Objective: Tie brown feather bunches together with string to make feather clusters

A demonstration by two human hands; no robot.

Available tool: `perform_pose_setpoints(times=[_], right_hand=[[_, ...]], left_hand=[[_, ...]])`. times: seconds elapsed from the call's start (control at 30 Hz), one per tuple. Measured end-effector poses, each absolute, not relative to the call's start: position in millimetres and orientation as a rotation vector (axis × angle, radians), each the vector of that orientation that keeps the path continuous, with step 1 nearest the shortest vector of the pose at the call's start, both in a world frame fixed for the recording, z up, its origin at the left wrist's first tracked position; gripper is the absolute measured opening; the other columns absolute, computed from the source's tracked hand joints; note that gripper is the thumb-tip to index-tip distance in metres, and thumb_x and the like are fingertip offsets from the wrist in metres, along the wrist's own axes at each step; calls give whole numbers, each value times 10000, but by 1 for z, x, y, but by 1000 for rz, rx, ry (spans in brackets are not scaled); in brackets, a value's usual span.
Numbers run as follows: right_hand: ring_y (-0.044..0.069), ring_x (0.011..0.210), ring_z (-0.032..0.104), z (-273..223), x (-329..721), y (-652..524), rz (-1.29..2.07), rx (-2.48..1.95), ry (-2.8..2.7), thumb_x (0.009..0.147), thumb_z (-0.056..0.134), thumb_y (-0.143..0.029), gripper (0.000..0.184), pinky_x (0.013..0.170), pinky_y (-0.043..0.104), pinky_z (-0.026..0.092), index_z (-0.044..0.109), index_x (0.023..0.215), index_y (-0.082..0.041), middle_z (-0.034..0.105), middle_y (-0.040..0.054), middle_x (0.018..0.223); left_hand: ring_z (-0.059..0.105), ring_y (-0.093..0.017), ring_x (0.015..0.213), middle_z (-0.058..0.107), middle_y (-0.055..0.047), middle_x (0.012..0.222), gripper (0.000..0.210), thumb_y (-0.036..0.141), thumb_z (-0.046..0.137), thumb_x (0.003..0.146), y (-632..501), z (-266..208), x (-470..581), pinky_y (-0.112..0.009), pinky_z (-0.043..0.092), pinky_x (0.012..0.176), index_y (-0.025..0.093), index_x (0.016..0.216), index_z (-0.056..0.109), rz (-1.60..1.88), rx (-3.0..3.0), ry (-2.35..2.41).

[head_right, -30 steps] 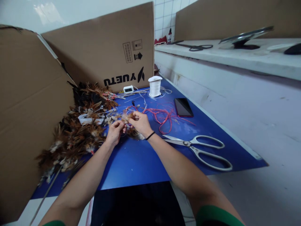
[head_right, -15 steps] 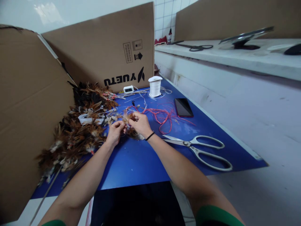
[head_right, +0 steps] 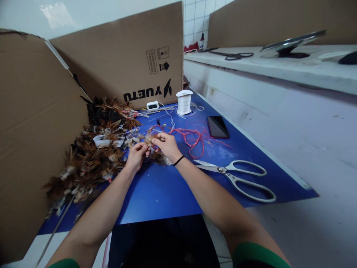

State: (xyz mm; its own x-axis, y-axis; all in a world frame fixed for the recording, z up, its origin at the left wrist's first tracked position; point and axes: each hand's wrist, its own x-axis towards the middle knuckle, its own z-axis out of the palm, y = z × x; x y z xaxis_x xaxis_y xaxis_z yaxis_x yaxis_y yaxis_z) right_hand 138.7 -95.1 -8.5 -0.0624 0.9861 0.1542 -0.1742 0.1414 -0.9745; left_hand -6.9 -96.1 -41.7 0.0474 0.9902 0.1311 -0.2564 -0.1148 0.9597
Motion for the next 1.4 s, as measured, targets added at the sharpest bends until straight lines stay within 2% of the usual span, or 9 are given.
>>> perform_pose_setpoints(times=[0.2,0.4,0.57,0.7,0.87,1.07,1.2,1.3,1.4], right_hand=[[154,636,631,-10,144,-89,1258,-988,-1126,711,577,-383,215,469,219,445,572,688,-169,658,27,679],[140,712,617,-22,148,-87,786,-1082,-1762,703,612,-290,133,686,259,457,652,760,-176,683,15,765],[156,760,624,-19,158,-91,544,-1237,-2300,681,581,-138,138,711,245,424,687,747,-197,701,20,773],[175,823,632,-19,164,-87,351,-1416,-2283,682,511,-77,227,755,249,422,693,733,-201,708,36,829],[154,815,639,-18,153,-78,330,-1389,-2166,789,464,-141,239,752,232,432,688,851,-195,702,44,936],[190,792,635,-22,128,-62,334,-1510,-2397,738,574,-206,122,682,246,420,681,794,-187,703,80,840],[200,765,641,-25,121,-56,387,-1517,-2390,728,547,-151,125,679,253,416,671,712,-165,699,103,785],[166,724,635,-24,124,-57,430,-1488,-2340,726,533,-124,136,661,232,418,655,683,-165,694,66,748],[126,634,597,-20,132,-61,672,-1383,-2020,680,598,-162,46,615,223,425,621,640,-165,664,14,670]], left_hand=[[473,-41,435,594,13,575,316,372,786,571,-94,-41,-9,-165,372,424,124,661,613,1411,1057,898],[478,-31,444,596,12,596,345,357,814,533,-92,-36,-12,-153,372,426,127,670,597,1471,920,838],[477,-20,471,574,22,607,279,287,798,588,-88,-31,-20,-138,368,440,139,668,575,1561,745,810],[456,-10,460,559,28,607,223,253,764,644,-86,-31,-23,-134,364,442,141,680,574,1597,663,809],[458,-11,461,560,29,614,212,249,749,661,-85,-32,-23,-136,364,442,143,687,567,1600,649,815],[471,-16,462,571,24,606,237,265,764,636,-85,-33,-22,-137,364,441,138,695,572,1577,631,810],[463,-16,453,573,23,605,239,268,767,631,-85,-33,-23,-144,372,442,135,708,583,1575,622,816],[465,-14,456,572,24,613,239,273,763,638,-85,-33,-23,-144,373,442,135,711,582,1573,620,823],[470,-13,459,569,26,617,253,286,766,632,-85,-34,-23,-142,373,442,134,720,583,1569,634,818]])
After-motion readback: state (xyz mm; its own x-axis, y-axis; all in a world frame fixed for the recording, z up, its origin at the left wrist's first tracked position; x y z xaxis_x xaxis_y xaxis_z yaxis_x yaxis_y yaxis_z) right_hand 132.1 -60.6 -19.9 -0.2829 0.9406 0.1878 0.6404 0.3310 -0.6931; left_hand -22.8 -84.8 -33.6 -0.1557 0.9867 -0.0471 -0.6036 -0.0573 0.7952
